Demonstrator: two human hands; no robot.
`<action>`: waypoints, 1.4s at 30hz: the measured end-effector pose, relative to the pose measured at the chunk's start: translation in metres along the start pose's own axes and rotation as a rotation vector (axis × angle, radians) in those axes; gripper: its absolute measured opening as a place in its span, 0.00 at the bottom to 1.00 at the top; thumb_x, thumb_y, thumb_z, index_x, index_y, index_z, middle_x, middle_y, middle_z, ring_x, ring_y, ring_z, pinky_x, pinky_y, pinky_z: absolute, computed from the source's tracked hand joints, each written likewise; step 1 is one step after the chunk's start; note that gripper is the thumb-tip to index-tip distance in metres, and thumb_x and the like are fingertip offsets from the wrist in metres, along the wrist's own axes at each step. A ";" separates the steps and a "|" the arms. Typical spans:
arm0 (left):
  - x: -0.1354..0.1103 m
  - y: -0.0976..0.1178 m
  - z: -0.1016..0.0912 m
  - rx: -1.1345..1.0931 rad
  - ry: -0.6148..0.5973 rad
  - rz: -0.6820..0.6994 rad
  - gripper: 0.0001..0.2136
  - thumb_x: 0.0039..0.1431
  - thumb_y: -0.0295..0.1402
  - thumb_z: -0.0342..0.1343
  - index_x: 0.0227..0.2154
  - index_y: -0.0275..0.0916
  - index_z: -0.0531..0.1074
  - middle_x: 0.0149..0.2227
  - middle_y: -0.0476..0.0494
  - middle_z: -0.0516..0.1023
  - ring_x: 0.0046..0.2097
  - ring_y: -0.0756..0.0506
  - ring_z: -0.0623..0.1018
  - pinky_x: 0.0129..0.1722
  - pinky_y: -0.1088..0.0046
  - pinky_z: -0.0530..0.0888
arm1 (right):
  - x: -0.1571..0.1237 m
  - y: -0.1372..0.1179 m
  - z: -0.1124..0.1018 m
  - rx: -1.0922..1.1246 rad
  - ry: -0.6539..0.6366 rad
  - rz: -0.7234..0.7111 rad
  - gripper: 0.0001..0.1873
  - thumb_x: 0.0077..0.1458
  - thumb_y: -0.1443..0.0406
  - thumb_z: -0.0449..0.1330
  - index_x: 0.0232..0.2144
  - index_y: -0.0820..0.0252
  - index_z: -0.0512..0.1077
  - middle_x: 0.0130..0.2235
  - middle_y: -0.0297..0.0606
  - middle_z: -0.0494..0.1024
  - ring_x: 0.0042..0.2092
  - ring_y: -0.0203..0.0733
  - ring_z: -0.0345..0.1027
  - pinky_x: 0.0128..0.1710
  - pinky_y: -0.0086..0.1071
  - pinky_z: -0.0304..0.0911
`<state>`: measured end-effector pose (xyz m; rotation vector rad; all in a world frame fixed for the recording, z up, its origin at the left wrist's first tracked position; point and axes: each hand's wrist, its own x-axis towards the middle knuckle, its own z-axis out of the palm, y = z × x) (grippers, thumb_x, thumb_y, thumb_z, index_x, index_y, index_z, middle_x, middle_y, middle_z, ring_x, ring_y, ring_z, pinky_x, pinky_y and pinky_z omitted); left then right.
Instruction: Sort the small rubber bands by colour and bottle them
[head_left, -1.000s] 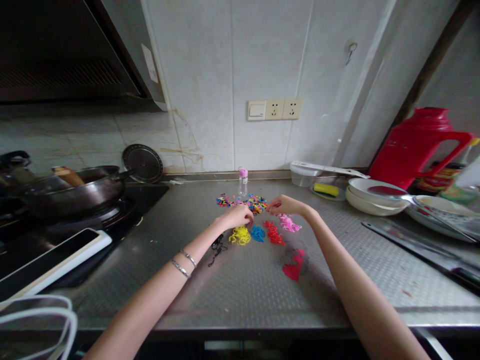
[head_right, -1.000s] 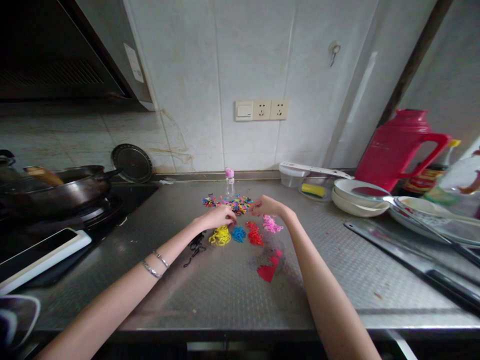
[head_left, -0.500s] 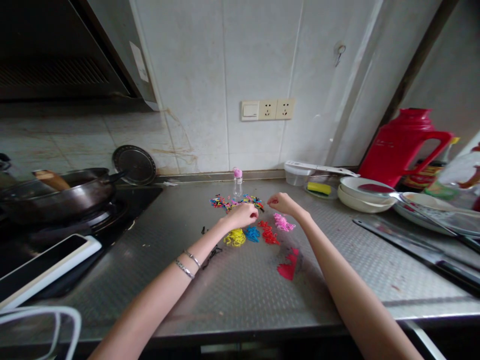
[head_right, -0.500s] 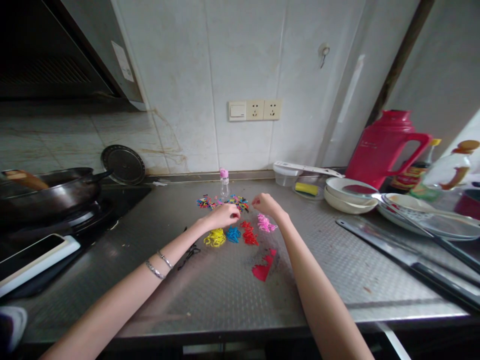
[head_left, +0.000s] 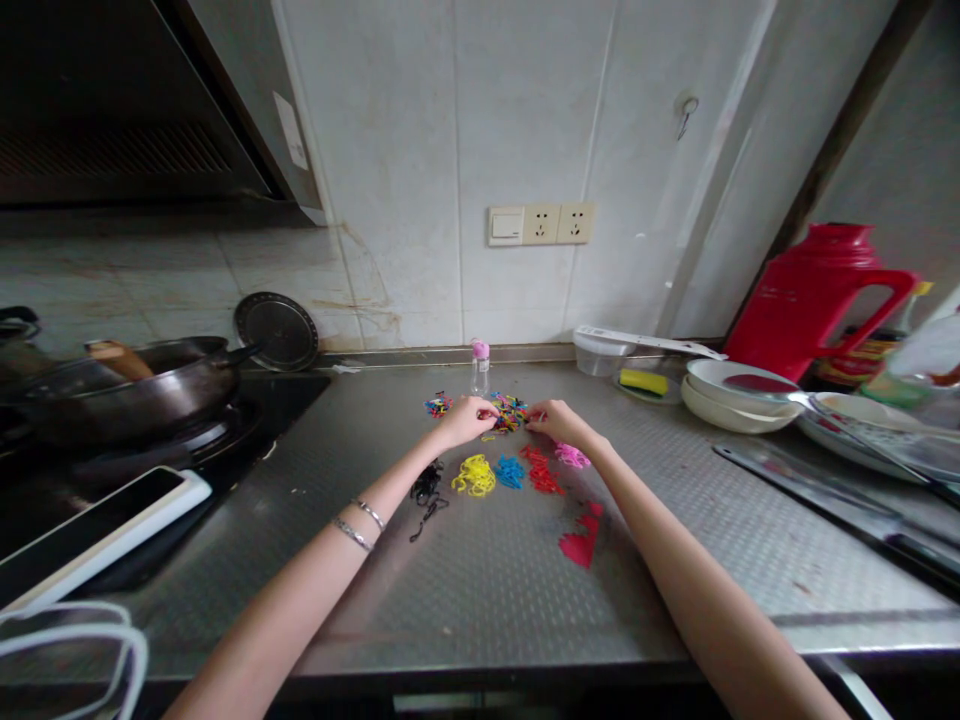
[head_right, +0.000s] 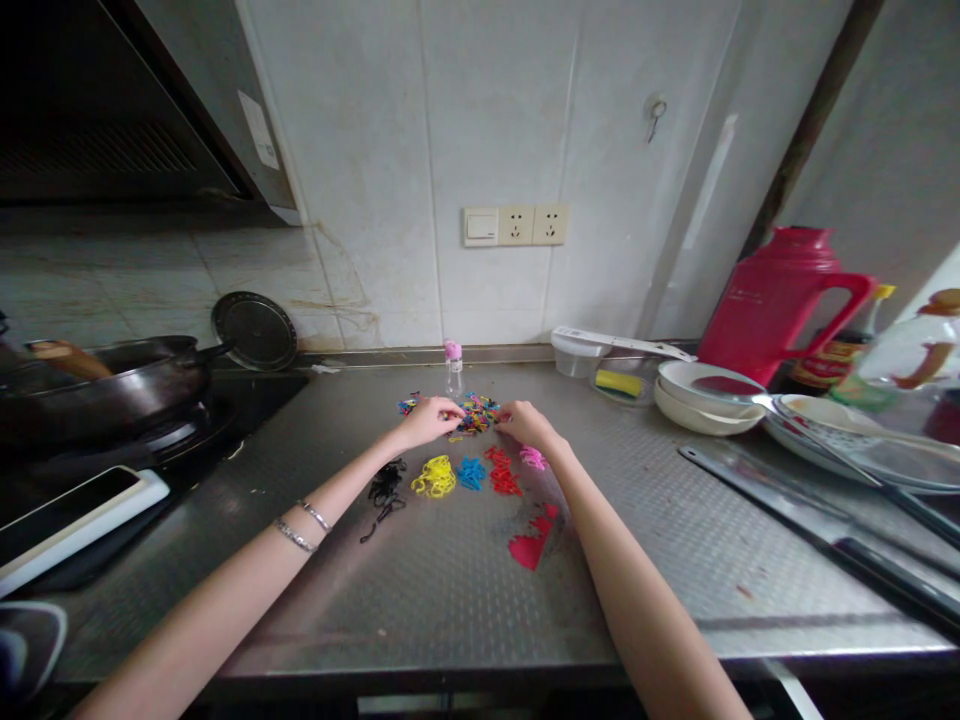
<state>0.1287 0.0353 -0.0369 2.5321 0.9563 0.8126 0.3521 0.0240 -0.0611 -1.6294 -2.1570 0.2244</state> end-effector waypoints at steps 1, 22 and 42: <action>-0.003 -0.010 -0.004 -0.018 0.009 -0.045 0.10 0.49 0.30 0.51 0.32 0.34 0.75 0.29 0.45 0.76 0.30 0.50 0.71 0.32 0.77 0.65 | 0.000 0.000 0.001 0.002 0.001 0.004 0.12 0.44 0.63 0.57 0.33 0.58 0.75 0.32 0.36 0.77 0.33 0.37 0.68 0.34 0.25 0.58; -0.041 -0.089 -0.035 -0.118 0.168 -0.389 0.10 0.45 0.32 0.52 0.27 0.32 0.76 0.29 0.41 0.78 0.33 0.46 0.75 0.34 0.73 0.69 | -0.009 -0.028 -0.011 -0.213 -0.023 0.061 0.15 0.48 0.68 0.51 0.39 0.58 0.71 0.36 0.43 0.76 0.36 0.41 0.68 0.31 0.26 0.55; -0.045 -0.082 -0.028 -0.016 0.192 -0.424 0.11 0.45 0.33 0.51 0.25 0.32 0.76 0.26 0.42 0.77 0.29 0.47 0.73 0.30 0.75 0.66 | -0.019 -0.113 0.006 0.038 0.146 -0.246 0.12 0.53 0.66 0.49 0.39 0.58 0.68 0.36 0.39 0.73 0.37 0.37 0.65 0.35 0.27 0.58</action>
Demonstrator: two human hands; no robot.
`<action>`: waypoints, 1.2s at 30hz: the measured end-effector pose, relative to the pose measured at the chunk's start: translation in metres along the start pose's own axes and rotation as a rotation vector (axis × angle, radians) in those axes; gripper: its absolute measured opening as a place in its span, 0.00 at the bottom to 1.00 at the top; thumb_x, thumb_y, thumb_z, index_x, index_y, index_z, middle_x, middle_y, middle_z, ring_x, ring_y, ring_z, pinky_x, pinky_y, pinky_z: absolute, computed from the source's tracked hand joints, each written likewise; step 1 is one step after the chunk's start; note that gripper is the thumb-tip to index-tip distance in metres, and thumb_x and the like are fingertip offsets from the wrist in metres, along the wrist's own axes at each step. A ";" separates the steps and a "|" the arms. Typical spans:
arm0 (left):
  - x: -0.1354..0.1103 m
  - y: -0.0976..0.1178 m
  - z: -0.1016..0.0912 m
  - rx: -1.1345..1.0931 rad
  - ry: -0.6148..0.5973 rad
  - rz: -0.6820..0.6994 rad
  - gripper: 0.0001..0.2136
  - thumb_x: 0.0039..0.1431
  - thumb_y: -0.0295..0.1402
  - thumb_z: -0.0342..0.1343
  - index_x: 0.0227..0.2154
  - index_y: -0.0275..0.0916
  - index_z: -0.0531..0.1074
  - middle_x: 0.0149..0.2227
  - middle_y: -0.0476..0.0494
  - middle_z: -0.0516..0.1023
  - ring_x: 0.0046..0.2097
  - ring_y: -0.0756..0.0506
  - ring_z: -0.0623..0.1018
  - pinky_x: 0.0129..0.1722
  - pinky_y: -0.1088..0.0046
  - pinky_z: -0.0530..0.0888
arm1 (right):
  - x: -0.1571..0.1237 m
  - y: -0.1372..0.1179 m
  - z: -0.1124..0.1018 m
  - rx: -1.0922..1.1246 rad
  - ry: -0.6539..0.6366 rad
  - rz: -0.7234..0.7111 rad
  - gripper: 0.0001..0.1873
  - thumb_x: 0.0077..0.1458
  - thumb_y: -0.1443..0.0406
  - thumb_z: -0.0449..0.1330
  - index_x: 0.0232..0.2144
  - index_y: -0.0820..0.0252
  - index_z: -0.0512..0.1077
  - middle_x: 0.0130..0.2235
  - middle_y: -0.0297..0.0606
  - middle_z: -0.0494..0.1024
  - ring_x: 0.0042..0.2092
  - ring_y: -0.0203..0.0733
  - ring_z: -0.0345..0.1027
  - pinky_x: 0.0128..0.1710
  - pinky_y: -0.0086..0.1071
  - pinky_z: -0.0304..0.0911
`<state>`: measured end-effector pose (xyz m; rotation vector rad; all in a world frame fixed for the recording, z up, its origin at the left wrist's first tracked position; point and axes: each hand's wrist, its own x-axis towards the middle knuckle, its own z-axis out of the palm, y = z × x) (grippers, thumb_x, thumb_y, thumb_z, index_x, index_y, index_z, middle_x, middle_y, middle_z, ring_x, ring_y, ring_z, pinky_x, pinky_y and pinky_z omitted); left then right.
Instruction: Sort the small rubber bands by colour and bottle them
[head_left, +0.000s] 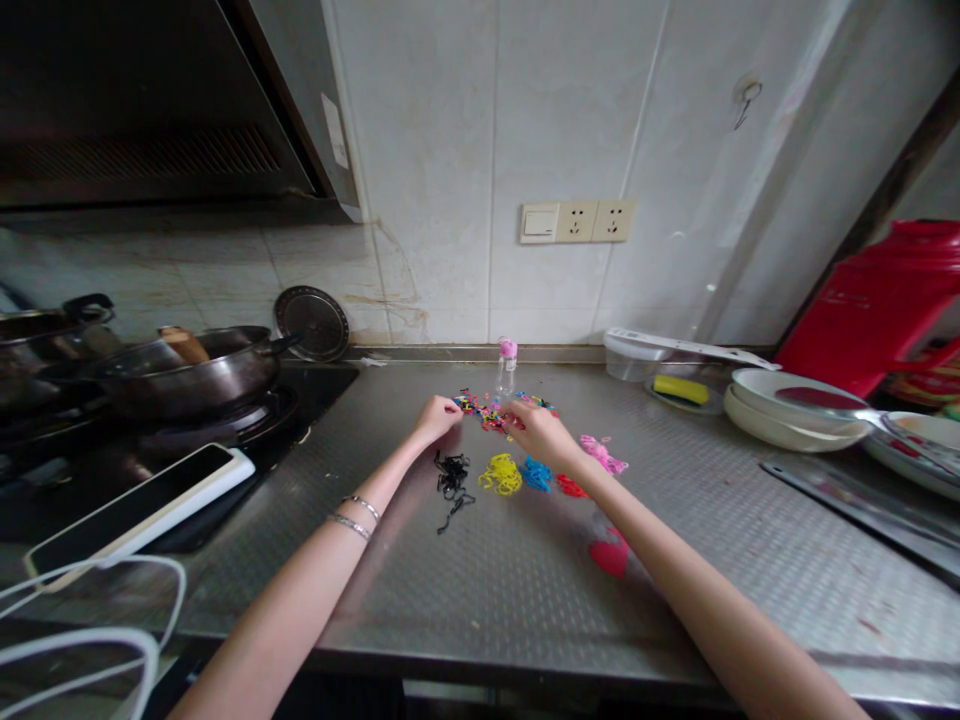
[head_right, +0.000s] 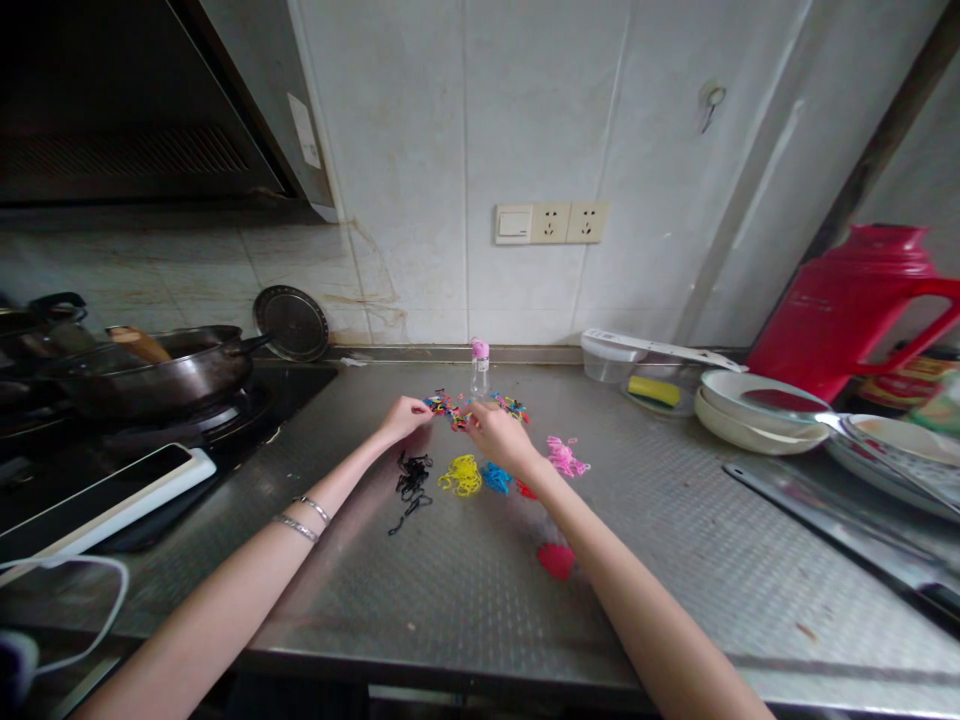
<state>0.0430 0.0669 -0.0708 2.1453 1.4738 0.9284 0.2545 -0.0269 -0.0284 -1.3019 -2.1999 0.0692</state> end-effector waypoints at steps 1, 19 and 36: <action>-0.001 0.001 0.001 0.001 -0.009 0.018 0.11 0.46 0.33 0.51 0.25 0.32 0.76 0.26 0.42 0.77 0.29 0.48 0.73 0.30 0.75 0.66 | -0.003 -0.016 0.006 0.001 -0.011 -0.075 0.12 0.54 0.67 0.48 0.39 0.57 0.67 0.37 0.39 0.72 0.39 0.38 0.65 0.37 0.27 0.58; -0.023 0.047 0.009 0.321 -0.121 0.113 0.14 0.47 0.45 0.53 0.29 0.41 0.76 0.28 0.45 0.75 0.32 0.46 0.72 0.32 0.74 0.65 | 0.004 0.016 -0.001 0.029 0.150 -0.128 0.11 0.54 0.67 0.50 0.37 0.59 0.70 0.36 0.40 0.73 0.41 0.39 0.63 0.41 0.32 0.58; -0.008 0.031 0.013 0.253 -0.133 0.248 0.09 0.46 0.24 0.50 0.25 0.34 0.77 0.27 0.42 0.76 0.30 0.49 0.73 0.34 0.75 0.65 | -0.007 0.099 -0.015 -0.103 0.117 0.288 0.14 0.48 0.66 0.50 0.37 0.60 0.72 0.39 0.40 0.74 0.40 0.38 0.66 0.41 0.28 0.58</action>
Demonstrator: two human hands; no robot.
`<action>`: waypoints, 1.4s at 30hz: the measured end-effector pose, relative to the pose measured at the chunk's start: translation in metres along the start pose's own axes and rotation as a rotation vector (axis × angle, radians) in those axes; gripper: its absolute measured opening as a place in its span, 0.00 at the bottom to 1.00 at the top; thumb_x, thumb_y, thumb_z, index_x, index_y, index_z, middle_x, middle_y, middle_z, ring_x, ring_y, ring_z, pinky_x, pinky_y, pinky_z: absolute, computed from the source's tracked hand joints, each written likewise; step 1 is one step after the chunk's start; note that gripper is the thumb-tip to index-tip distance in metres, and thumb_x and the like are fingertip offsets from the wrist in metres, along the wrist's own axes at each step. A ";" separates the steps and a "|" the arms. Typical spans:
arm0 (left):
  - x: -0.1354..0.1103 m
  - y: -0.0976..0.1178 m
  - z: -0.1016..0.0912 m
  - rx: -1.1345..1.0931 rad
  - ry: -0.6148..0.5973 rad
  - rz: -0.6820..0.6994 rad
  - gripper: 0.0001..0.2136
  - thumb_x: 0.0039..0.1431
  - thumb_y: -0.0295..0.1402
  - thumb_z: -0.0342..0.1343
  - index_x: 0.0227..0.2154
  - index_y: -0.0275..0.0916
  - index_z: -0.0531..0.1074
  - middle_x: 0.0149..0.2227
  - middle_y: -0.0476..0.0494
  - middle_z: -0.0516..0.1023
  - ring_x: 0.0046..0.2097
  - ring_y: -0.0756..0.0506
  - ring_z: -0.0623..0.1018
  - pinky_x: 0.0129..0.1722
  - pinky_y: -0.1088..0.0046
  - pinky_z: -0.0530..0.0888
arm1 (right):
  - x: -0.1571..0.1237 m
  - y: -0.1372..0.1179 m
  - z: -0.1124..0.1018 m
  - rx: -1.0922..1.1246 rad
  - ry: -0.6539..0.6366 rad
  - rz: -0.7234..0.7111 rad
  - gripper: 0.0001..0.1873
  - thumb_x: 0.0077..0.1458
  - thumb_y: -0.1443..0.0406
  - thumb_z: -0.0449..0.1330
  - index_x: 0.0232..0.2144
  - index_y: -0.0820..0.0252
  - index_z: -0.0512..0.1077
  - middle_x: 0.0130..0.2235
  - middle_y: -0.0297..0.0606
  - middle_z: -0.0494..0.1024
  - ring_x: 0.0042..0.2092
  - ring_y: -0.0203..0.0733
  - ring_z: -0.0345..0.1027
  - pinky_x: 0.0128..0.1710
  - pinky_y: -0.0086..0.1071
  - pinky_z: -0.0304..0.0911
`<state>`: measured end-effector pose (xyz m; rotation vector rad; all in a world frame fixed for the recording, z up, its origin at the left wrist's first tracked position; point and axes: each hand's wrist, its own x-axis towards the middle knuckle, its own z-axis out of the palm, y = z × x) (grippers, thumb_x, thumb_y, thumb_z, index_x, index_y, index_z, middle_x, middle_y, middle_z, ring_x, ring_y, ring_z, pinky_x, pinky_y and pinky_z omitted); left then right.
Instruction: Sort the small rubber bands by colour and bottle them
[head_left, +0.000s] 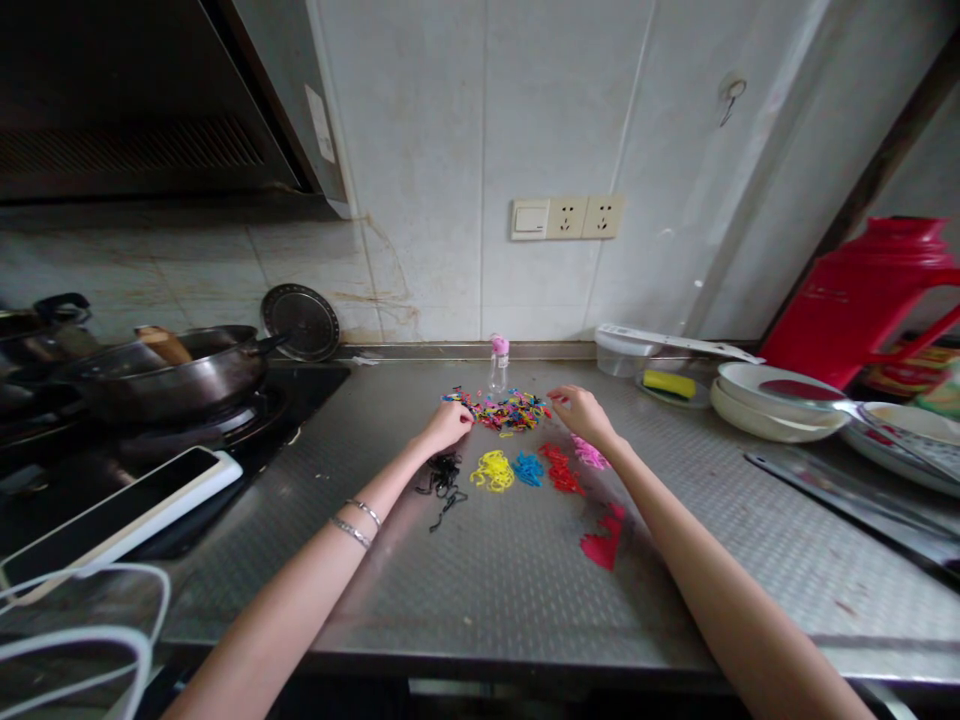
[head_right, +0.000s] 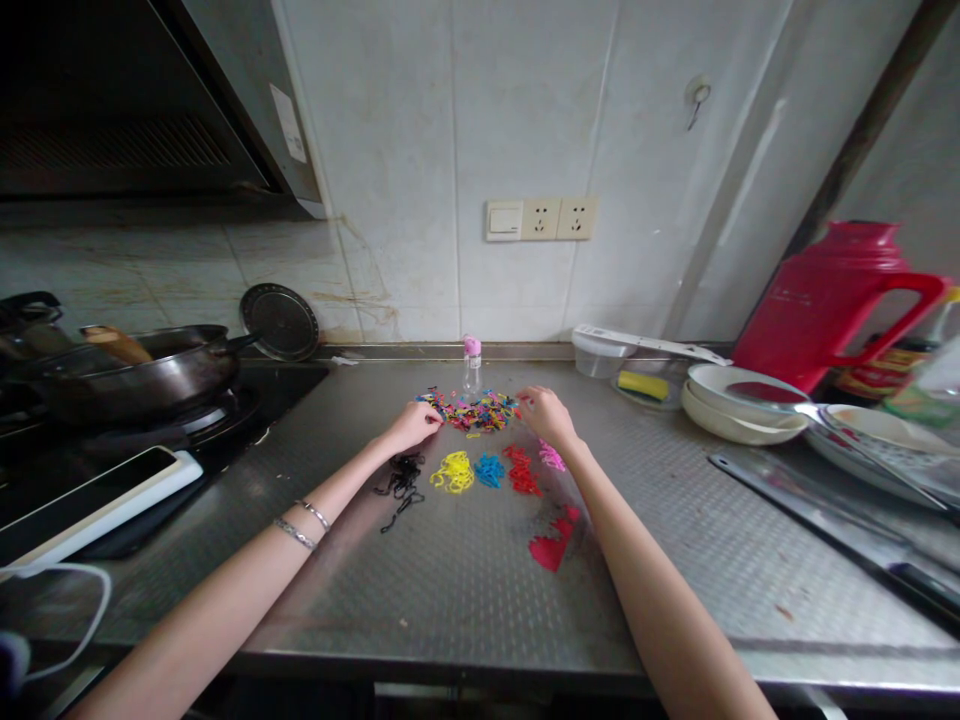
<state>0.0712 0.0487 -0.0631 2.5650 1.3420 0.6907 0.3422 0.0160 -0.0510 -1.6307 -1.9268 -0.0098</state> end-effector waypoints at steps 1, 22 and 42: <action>0.001 -0.001 0.000 0.003 0.000 0.017 0.09 0.46 0.24 0.50 0.24 0.33 0.76 0.27 0.42 0.76 0.29 0.49 0.72 0.34 0.75 0.65 | 0.000 0.000 0.000 -0.004 -0.006 0.007 0.15 0.48 0.66 0.50 0.37 0.60 0.72 0.39 0.40 0.74 0.40 0.38 0.66 0.41 0.27 0.58; 0.001 0.112 0.021 -0.116 -0.043 0.231 0.08 0.48 0.31 0.51 0.25 0.36 0.75 0.28 0.45 0.74 0.31 0.50 0.71 0.34 0.77 0.65 | -0.004 0.009 0.004 -0.202 -0.175 0.052 0.16 0.51 0.63 0.49 0.39 0.57 0.72 0.41 0.41 0.75 0.44 0.41 0.65 0.40 0.28 0.58; 0.038 0.040 -0.017 -0.465 0.134 -0.045 0.13 0.50 0.33 0.49 0.29 0.30 0.75 0.30 0.40 0.77 0.32 0.49 0.73 0.32 0.75 0.66 | -0.007 -0.010 0.007 -0.367 -0.156 0.085 0.15 0.54 0.62 0.48 0.30 0.61 0.74 0.37 0.46 0.74 0.45 0.45 0.62 0.38 0.30 0.60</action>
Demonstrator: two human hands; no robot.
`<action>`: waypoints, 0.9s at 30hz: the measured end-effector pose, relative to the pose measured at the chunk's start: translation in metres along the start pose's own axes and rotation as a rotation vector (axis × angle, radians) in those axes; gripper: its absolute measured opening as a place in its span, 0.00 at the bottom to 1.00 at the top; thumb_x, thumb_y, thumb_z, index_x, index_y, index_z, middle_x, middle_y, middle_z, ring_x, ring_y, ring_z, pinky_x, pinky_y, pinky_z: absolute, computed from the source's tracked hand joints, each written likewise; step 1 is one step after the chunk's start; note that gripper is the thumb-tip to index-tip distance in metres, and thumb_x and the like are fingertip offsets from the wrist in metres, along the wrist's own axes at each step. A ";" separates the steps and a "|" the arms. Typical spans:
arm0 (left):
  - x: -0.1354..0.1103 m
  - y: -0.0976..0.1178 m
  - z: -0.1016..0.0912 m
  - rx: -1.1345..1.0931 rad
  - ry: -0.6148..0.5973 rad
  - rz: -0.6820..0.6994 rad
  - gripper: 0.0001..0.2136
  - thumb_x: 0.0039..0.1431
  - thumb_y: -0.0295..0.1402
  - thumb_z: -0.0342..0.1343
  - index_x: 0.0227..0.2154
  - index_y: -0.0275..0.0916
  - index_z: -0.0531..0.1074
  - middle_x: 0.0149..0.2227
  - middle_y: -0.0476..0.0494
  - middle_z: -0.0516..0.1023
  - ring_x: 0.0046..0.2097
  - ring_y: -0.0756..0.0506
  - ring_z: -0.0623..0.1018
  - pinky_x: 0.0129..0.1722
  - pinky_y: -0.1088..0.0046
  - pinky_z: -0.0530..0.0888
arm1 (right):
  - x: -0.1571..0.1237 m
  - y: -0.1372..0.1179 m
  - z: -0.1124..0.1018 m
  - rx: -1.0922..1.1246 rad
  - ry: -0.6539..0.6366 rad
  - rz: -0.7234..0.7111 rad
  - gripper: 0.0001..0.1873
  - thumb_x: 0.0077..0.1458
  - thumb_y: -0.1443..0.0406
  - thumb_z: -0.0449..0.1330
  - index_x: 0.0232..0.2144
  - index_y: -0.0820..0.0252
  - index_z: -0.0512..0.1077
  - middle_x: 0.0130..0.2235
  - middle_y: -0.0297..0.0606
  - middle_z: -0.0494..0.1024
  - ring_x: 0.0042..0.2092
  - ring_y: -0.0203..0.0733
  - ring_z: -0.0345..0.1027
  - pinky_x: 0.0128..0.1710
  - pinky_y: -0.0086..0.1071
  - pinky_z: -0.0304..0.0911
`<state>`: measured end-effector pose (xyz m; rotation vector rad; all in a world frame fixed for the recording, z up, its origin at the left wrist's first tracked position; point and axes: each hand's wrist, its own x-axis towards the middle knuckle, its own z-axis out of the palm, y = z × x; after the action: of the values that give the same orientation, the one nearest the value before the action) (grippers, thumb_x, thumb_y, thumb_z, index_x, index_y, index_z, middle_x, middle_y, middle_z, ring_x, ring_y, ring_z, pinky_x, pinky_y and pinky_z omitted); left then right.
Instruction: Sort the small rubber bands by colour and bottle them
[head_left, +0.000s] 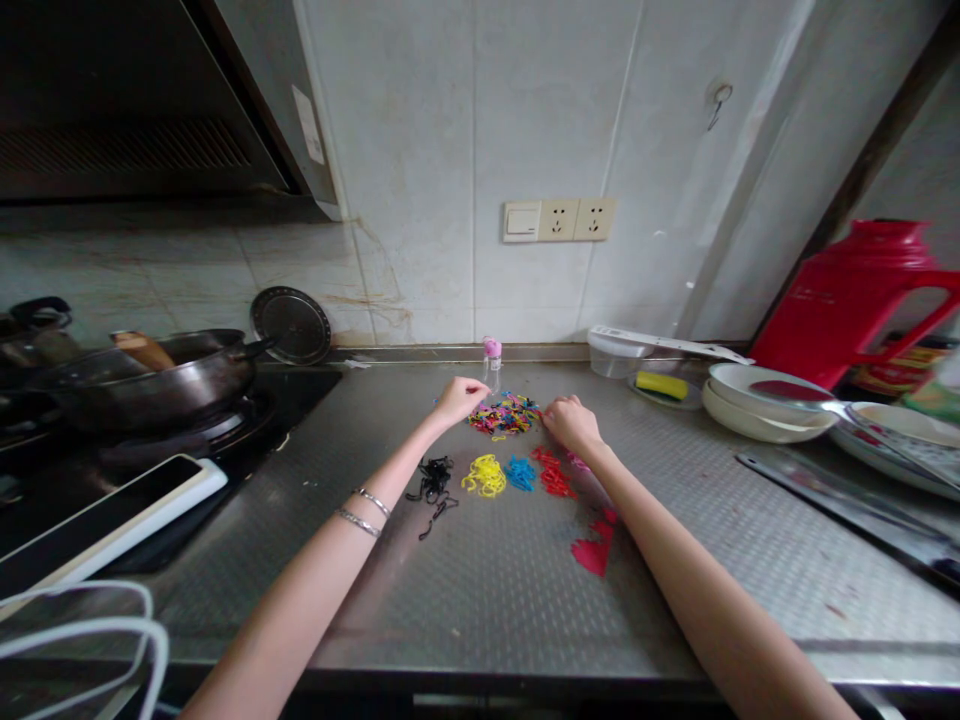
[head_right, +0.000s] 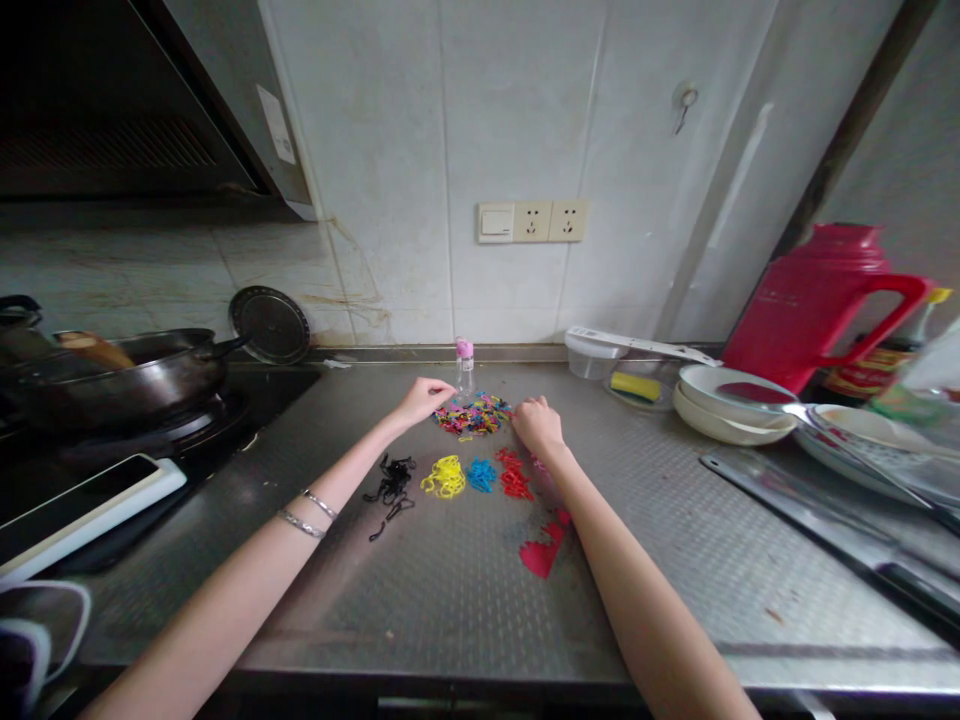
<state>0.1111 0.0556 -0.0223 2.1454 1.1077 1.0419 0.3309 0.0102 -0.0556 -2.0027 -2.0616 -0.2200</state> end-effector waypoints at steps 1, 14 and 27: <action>0.001 -0.006 -0.005 0.001 0.008 -0.029 0.13 0.49 0.33 0.49 0.29 0.29 0.75 0.30 0.40 0.77 0.32 0.49 0.73 0.32 0.76 0.66 | 0.000 0.000 0.000 0.004 0.000 0.003 0.15 0.53 0.62 0.48 0.30 0.61 0.74 0.37 0.46 0.74 0.45 0.45 0.62 0.38 0.30 0.60; -0.006 -0.031 -0.019 0.115 -0.271 -0.090 0.11 0.44 0.32 0.52 0.24 0.31 0.76 0.20 0.47 0.73 0.23 0.52 0.66 0.23 0.78 0.60 | 0.007 0.021 -0.038 0.320 -0.139 -0.058 0.13 0.44 0.62 0.55 0.27 0.63 0.76 0.28 0.40 0.77 0.30 0.37 0.69 0.28 0.24 0.59; -0.016 -0.013 0.019 0.218 -0.458 0.031 0.06 0.42 0.29 0.57 0.25 0.33 0.75 0.23 0.47 0.74 0.25 0.51 0.69 0.26 0.78 0.63 | 0.000 0.013 -0.055 0.315 -0.474 -0.179 0.09 0.37 0.65 0.59 0.24 0.59 0.76 0.25 0.35 0.77 0.26 0.35 0.67 0.21 0.23 0.56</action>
<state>0.1147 0.0479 -0.0488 2.4119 0.9990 0.4144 0.3477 -0.0053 -0.0039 -1.7982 -2.3653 0.5672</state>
